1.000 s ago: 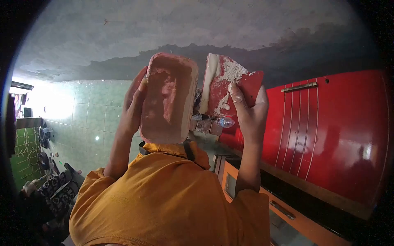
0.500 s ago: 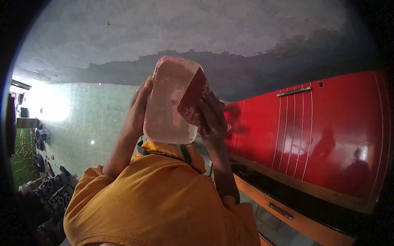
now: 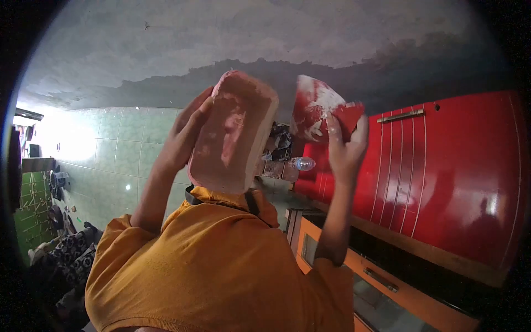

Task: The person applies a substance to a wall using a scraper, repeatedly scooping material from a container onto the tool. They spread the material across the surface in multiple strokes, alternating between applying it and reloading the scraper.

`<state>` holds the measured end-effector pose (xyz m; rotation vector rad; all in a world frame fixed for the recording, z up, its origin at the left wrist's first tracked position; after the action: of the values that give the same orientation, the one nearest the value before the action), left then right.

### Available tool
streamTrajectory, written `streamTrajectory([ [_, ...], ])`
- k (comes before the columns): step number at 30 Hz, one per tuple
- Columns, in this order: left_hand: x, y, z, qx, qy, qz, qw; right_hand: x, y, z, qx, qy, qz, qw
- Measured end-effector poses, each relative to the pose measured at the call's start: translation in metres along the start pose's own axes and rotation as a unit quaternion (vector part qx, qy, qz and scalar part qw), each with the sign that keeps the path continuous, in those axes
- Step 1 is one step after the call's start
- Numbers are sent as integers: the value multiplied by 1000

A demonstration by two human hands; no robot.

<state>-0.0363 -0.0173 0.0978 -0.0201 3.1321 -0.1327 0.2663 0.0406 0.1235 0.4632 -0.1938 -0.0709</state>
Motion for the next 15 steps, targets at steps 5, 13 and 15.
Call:
streamTrajectory([
  [5,15,18,-17,-62,200,51,976,-4,25,41,-66,-66,157,983],
  [13,15,44,-50,-78,281,178,940,-10,30,35,-34,-129,210,969],
  [15,13,46,-57,-69,333,189,921,-8,28,27,-43,-120,224,966],
])
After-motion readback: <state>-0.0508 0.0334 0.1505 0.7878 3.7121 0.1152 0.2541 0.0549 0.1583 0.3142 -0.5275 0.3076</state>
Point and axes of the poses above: each hand's wrist, its own y-axis towards the middle knuckle, its own x-axis out of the back of the hand, z = x × y, the point moved 2 cm from there along y, towards the middle knuckle, and after that the axes turned 15 degrees about y, right-handed, at the moved point
